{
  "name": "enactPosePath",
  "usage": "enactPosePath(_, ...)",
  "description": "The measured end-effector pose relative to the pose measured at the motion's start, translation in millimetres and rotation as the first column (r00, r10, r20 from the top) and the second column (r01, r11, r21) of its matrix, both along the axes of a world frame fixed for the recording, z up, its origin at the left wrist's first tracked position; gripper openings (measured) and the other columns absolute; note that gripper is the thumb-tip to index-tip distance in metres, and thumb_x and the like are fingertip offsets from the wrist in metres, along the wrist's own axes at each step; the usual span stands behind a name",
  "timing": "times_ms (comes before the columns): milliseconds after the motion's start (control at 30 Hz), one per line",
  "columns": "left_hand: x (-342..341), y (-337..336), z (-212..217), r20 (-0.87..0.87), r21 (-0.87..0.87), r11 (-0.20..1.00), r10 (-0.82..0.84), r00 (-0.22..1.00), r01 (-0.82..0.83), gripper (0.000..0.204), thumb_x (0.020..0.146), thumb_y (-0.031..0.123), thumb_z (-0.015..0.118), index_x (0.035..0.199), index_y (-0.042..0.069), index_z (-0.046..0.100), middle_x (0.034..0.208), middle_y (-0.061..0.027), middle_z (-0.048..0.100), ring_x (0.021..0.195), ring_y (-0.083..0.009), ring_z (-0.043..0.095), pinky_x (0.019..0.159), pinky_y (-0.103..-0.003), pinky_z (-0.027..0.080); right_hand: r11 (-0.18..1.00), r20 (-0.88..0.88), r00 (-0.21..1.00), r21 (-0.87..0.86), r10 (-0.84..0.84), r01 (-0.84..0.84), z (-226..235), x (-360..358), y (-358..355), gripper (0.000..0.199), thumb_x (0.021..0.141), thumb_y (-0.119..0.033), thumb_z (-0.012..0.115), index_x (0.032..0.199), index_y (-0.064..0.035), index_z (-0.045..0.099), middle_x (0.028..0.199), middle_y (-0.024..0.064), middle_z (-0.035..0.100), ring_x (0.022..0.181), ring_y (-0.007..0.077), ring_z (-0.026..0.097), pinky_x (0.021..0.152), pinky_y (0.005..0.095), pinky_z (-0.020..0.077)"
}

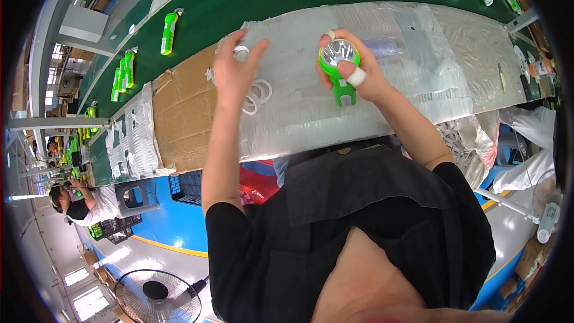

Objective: Assembling plastic rings onto the heads of flashlights on an industrial production line.

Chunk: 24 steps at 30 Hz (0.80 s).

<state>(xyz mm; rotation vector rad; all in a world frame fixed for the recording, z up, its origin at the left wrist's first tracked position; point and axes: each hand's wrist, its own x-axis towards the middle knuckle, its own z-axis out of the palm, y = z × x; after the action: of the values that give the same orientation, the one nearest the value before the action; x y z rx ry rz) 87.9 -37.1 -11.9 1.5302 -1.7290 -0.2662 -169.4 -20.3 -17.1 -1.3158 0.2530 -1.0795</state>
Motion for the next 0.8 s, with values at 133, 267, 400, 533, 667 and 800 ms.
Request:
enactPosePath(133,28,-21,-8,0.464,0.186,0.958,0.110,0.879,-0.218,0.060,0.078,0.046,0.072,0.125,0.011,0.058,0.114,-0.0163,0.065,0.105,-0.0324,0.063,0.090,-0.041,0.049,0.999,-0.038,0.999,0.038,-0.034,0.036,-9,-1,-4,0.030,0.090,-0.012,0.062,0.117,-0.0104,0.050,0.090,0.0057,0.055,0.069,0.0132,0.056,0.060,0.0283,0.0485)
enactPosePath(267,50,-33,-16,0.566,0.291,0.927,0.031,0.824,-0.235,0.059,0.079,0.045,0.068,0.129,0.015,0.057,0.117,-0.0180,0.063,0.108,-0.0330,0.061,0.092,-0.042,0.048,0.997,-0.056,0.996,0.003,-0.074,0.074,-10,5,-1,0.044,0.089,-0.034,0.065,0.119,-0.0092,0.045,0.080,0.0063,0.055,0.063,0.0150,0.056,0.059,0.0295,0.0457)
enactPosePath(400,26,-33,-5,0.000,0.240,0.971,-0.004,1.000,0.004,0.049,0.087,0.030,0.068,0.132,0.015,0.056,0.102,-0.0103,0.063,0.095,-0.0199,0.060,0.082,-0.033,0.052,0.999,-0.011,0.999,0.027,-0.039,0.040,-12,-3,-2,0.037,0.089,-0.024,0.064,0.119,-0.0098,0.047,0.085,0.0061,0.055,0.067,0.0146,0.056,0.061,0.0293,0.0473)
enactPosePath(533,-35,-8,40,-0.681,0.023,0.928,-0.258,0.685,0.372,0.032,0.093,0.015,0.064,0.122,0.005,0.057,0.101,-0.0060,0.059,0.096,-0.0144,0.059,0.085,-0.034,0.056,0.999,-0.043,0.998,0.009,-0.042,0.042,-12,1,1,0.045,0.089,-0.035,0.065,0.120,-0.0100,0.045,0.081,0.0063,0.054,0.064,0.0154,0.056,0.059,0.0299,0.0457)
enactPosePath(667,-70,8,49,-0.685,-0.149,0.863,-0.442,0.579,0.483,0.022,0.085,0.001,0.071,0.104,0.001,0.060,0.116,-0.0112,0.060,0.106,-0.0183,0.060,0.083,-0.032,0.054,0.998,-0.038,0.999,0.069,-0.010,0.013,-8,-4,3,0.035,0.088,-0.017,0.064,0.118,-0.0087,0.048,0.090,0.0062,0.056,0.073,0.0135,0.057,0.065,0.0289,0.0493)
enactPosePath(800,-76,29,51,-0.271,-0.268,0.832,-0.550,0.790,0.487,0.025,0.071,0.006,0.083,0.091,0.004,0.067,0.109,-0.0111,0.061,0.094,-0.0187,0.061,0.074,-0.029,0.051,0.994,-0.012,1.000,0.103,-0.021,0.022,-8,-3,6,0.037,0.089,-0.019,0.065,0.120,-0.0079,0.047,0.092,0.0060,0.057,0.075,0.0133,0.058,0.067,0.0294,0.0502)
